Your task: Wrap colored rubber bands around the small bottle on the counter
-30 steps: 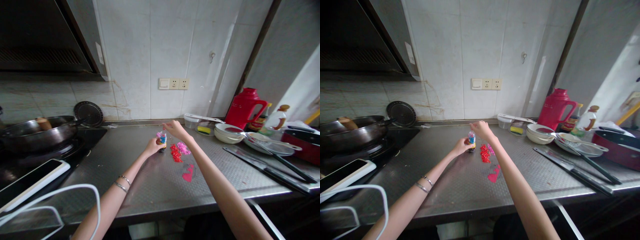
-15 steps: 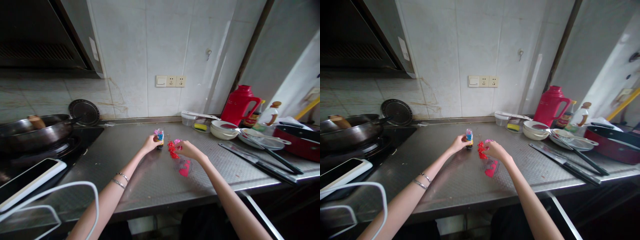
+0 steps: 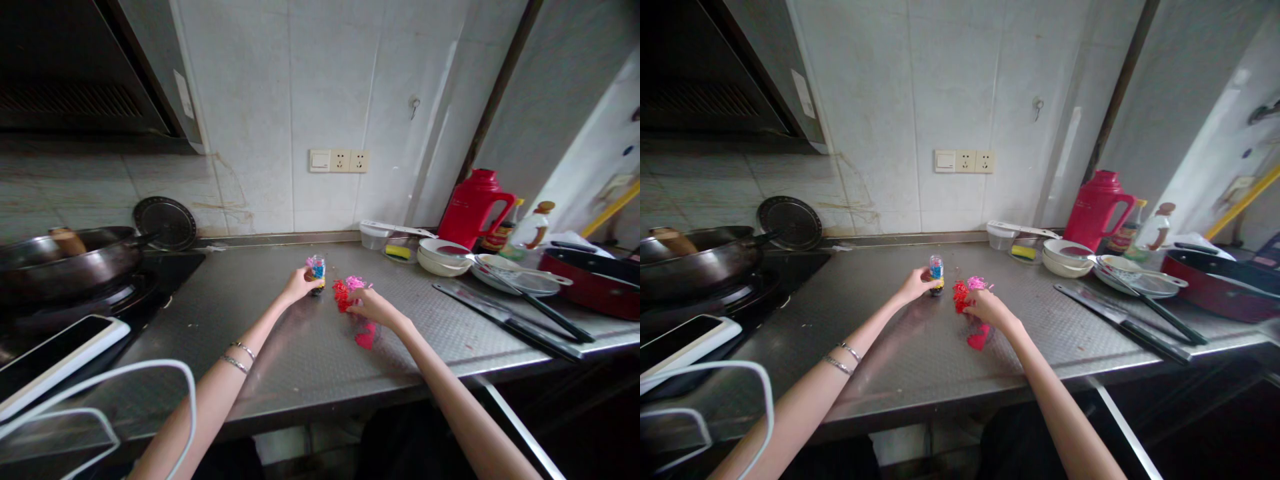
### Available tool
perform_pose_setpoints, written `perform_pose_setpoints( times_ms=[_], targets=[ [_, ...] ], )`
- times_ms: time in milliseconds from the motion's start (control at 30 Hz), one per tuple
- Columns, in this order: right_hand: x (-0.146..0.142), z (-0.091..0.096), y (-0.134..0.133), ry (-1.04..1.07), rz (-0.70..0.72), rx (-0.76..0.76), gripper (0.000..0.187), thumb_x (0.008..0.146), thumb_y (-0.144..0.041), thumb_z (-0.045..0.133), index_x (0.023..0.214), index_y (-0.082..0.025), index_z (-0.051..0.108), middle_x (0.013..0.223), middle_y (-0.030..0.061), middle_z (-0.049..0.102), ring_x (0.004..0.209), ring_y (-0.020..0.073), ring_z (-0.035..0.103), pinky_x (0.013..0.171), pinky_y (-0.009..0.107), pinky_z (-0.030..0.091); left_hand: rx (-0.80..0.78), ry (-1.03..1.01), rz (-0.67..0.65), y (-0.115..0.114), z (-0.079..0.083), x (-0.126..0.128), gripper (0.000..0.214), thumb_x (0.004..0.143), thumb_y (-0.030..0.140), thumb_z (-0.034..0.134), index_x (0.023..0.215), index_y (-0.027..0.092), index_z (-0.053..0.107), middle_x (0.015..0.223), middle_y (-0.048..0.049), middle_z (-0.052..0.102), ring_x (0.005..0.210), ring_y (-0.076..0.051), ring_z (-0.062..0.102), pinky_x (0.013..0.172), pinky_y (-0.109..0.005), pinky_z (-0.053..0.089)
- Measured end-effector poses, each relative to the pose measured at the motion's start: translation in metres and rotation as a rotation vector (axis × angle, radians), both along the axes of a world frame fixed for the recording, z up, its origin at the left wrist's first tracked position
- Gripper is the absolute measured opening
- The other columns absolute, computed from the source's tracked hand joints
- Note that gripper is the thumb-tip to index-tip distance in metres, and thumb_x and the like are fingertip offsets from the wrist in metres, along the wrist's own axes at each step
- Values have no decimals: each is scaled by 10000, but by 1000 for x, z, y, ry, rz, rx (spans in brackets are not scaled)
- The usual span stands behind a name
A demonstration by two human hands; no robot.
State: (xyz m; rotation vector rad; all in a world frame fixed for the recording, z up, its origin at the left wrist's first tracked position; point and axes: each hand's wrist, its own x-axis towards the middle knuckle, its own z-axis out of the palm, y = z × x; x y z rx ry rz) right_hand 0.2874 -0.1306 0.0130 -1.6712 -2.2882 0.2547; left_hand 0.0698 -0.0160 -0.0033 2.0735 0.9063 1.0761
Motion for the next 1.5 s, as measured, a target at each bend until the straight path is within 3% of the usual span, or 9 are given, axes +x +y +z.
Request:
perform_pose_setpoints(
  times_ms=[300,500,667,1033,1267,1500],
  targets=[
    [-11,10,-11,-133,-16,66,185,836,-239,521,908,-208,688,954,78,653,915,188,604,780,244,429,-12,-12,-3,-1,0,-1,308,664,334,696,865,108,635,837,-78,696,719,-160,622,693,-275,481],
    [-6,16,-9,-2,-21,115,195,818,-249,540,924,-198,696,961,79,680,896,188,613,769,250,440,-21,-11,-13,-4,3,0,290,669,313,692,865,106,637,837,-78,699,719,-161,623,689,-274,481],
    [-2,26,0,170,26,211,200,811,-259,544,887,-182,713,857,65,696,757,160,615,705,245,444,-27,-1,6,-8,7,0,295,670,319,692,864,105,632,839,-81,697,716,-164,622,678,-273,479],
    [-24,100,48,290,152,375,166,770,-249,606,834,-157,728,798,56,711,730,155,622,692,249,460,-50,47,30,-10,11,0,260,664,279,682,876,132,654,842,-54,710,741,-172,641,693,-274,486],
    [-36,106,75,166,207,275,173,768,-231,608,849,-146,735,826,66,728,744,169,644,669,231,468,-51,44,38,-11,12,1,242,657,260,685,860,134,653,837,-53,715,738,-170,648,698,-271,491],
    [-52,118,92,-1,218,83,192,746,-186,623,887,-154,748,866,52,737,764,175,668,625,186,462,-52,36,25,-13,14,0,257,654,266,685,870,131,656,829,-57,717,723,-167,645,687,-272,489]
  ],
)
